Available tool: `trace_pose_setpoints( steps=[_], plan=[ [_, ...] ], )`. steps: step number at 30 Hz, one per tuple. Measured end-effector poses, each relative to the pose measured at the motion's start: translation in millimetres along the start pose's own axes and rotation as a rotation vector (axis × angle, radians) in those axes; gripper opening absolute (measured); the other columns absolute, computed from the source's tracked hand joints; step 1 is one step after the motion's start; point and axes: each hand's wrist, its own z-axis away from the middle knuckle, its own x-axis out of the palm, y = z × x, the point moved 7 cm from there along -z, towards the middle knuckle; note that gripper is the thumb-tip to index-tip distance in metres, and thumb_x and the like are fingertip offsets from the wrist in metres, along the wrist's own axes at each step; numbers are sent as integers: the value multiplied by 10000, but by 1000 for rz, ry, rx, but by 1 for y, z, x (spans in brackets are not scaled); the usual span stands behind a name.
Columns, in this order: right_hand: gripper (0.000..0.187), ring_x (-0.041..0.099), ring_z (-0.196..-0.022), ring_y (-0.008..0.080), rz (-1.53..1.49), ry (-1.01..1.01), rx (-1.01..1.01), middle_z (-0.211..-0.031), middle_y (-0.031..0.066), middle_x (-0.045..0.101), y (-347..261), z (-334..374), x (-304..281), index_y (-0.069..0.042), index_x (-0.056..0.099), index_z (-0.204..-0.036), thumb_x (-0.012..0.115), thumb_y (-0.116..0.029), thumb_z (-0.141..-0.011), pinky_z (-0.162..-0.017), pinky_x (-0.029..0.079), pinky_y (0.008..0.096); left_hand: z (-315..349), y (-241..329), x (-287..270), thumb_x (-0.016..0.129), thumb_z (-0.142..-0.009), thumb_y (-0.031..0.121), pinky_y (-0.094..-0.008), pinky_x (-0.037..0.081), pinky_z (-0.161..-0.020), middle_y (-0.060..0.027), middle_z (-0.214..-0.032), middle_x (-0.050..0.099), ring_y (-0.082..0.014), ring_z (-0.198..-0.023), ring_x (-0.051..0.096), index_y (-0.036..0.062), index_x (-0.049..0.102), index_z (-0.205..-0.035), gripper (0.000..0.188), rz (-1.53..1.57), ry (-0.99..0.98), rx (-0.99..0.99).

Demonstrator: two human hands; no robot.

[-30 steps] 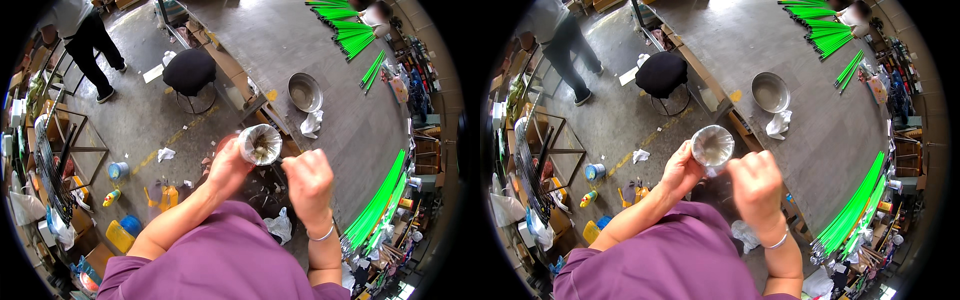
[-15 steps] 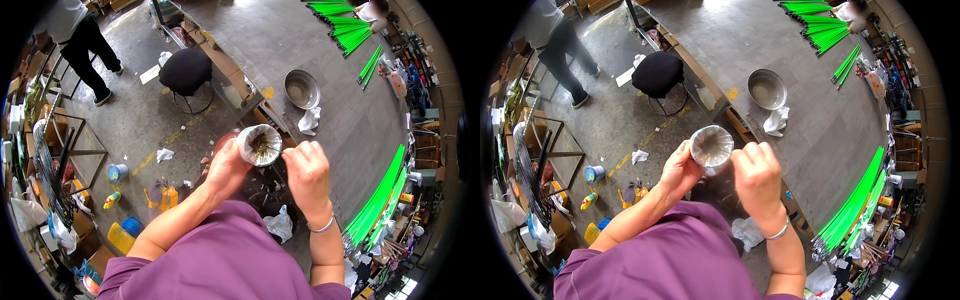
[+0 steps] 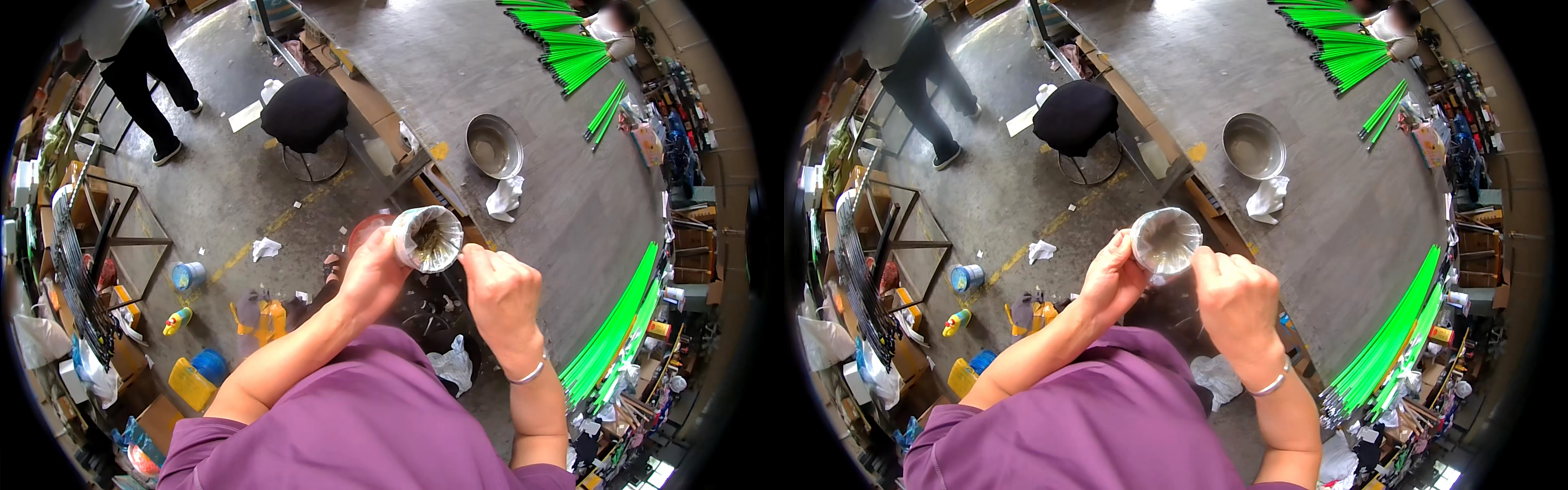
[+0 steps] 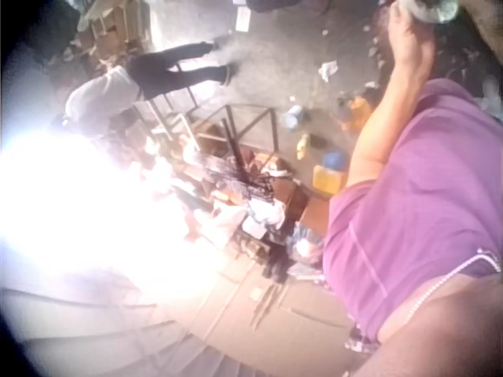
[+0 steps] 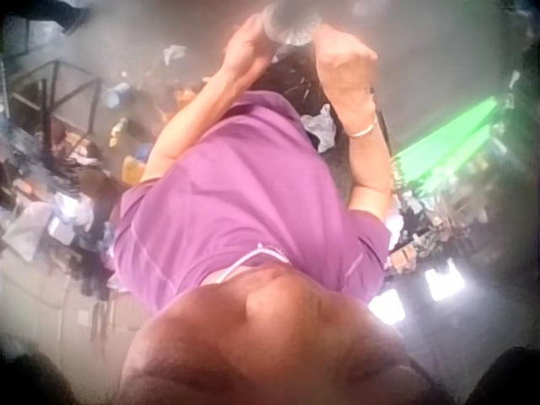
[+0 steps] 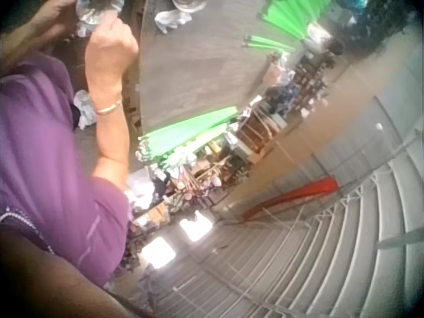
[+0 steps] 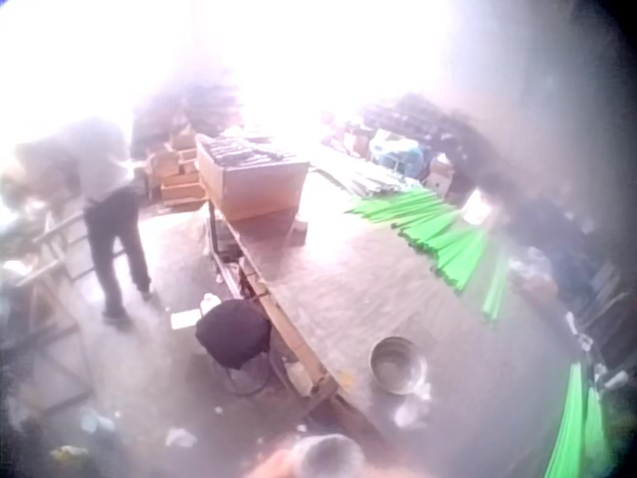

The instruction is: The person picks up a small cylindrical container and walks through a cluttered workshop. They use a white cloth to wipe the inside of the container and then use a small tool to scrape the interior surface.

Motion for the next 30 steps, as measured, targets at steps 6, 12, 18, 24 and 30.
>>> trace_pose_setpoints(
  steps=[6,12,18,24,30],
  plan=[
    [96,589,-563,266,-242,-153,74,-617,91,580,-17,15,10,-52,588,-811,677,-74,-783,-501,448,378,2,0,-6,519,-966,198,-329,412,-994,-35,-1100,596,-149,-1045,548,51,546,-1098,199,62,-78,0],
    [98,563,-533,201,-76,-29,4,-576,42,514,-12,11,2,-91,536,-751,628,-63,-769,-466,441,336,6,-4,-1,513,-971,185,-334,414,-999,-39,-1097,596,-148,-1041,549,53,546,-1092,183,51,-55,8],
    [120,549,-521,210,-69,66,58,-557,43,475,0,17,-1,-95,514,-712,607,-29,-750,-459,430,346,11,-6,-8,511,-972,199,-339,413,-982,-36,-1119,599,-151,-1045,551,58,549,-1119,207,34,-34,9],
    [70,513,-491,190,-124,81,-11,-533,35,452,-15,23,-2,-75,548,-752,593,-22,-749,-444,410,323,10,0,-4,516,-968,225,-349,410,-967,-25,-1105,603,-154,-1035,548,69,558,-1109,214,34,-47,36],
    [53,516,-495,192,-142,79,-48,-541,30,452,-26,23,7,-77,581,-774,590,-30,-751,-449,413,328,9,-1,-6,500,-973,280,-368,399,-967,-24,-1134,595,-164,-1048,538,76,557,-1147,274,4,-94,57]
  ],
)
